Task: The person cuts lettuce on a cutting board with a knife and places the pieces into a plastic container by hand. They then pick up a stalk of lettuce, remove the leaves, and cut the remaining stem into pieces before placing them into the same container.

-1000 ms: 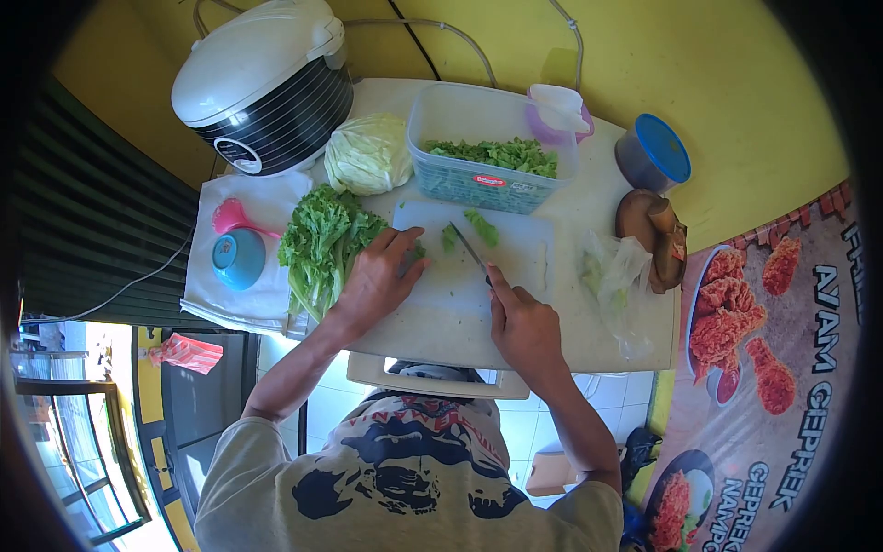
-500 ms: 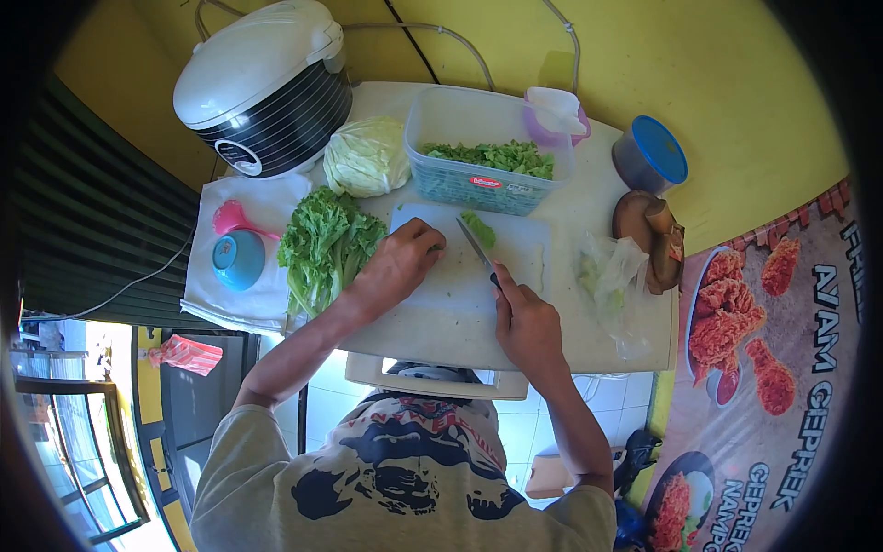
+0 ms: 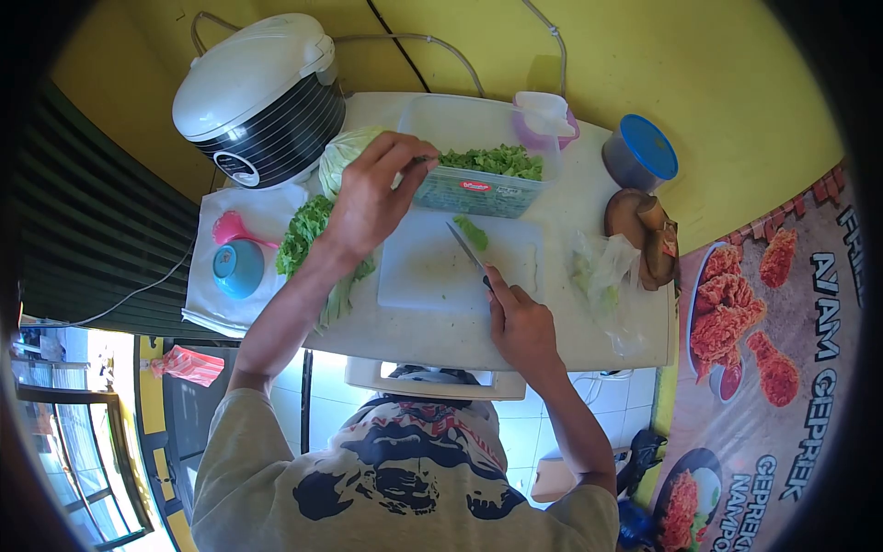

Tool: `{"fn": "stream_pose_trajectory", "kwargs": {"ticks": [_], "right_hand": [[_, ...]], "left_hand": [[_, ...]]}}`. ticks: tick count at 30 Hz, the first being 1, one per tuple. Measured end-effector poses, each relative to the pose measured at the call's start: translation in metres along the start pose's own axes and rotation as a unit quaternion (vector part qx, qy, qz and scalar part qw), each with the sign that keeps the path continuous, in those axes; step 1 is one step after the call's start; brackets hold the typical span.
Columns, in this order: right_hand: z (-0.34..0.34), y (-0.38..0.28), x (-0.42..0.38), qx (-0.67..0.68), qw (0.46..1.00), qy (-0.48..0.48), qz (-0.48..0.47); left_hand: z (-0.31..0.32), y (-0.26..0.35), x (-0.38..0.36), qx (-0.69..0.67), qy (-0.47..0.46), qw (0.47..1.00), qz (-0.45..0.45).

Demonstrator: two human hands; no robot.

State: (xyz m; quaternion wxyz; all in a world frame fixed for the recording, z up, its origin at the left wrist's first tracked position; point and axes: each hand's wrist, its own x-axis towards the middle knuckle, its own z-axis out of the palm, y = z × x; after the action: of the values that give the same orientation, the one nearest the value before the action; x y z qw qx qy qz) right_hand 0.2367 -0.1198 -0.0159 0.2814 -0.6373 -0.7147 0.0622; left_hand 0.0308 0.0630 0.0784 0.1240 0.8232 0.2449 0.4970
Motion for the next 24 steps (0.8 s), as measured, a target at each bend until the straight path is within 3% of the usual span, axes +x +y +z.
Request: {"fn": "stream_pose_trajectory", "kwargs": {"ticks": [2,5,8,11,14,17,20,24], "right_hand": [[0.0,0.0,0.0,-0.002,1.0,-0.001,-0.002],[-0.004,-0.003,-0.006,-0.021,1.0,-0.008,-0.004],[-0.007,-0.002,-0.014,-0.012,1.0,0.001,0.005],[-0.014,0.0,-0.018,0.008,0.998,0.001,0.062],[-0.016,0.005,-0.018,0.017,0.995,0.015,0.1],[-0.018,0.011,-0.016,0.012,0.994,0.028,0.108],[-0.015,0.012,-0.015,0.008,0.994,0.031,0.102],[-0.015,0.007,-0.014,0.012,0.994,0.037,0.105]], "left_hand": [[0.0,-0.009,0.016,0.039,0.023,0.998,0.036],[0.002,-0.025,0.026,0.139,-0.038,0.988,0.051],[0.006,-0.012,0.02,0.165,0.053,0.98,0.1],[0.018,-0.006,-0.013,0.075,-0.016,0.995,0.069],[0.04,-0.009,-0.04,0.055,-0.172,0.983,0.021],[0.061,-0.011,-0.054,0.052,-0.246,0.967,-0.034],[0.071,-0.003,-0.053,0.129,-0.292,0.947,-0.036],[0.089,-0.008,-0.058,0.184,-0.277,0.943,-0.012]]}}
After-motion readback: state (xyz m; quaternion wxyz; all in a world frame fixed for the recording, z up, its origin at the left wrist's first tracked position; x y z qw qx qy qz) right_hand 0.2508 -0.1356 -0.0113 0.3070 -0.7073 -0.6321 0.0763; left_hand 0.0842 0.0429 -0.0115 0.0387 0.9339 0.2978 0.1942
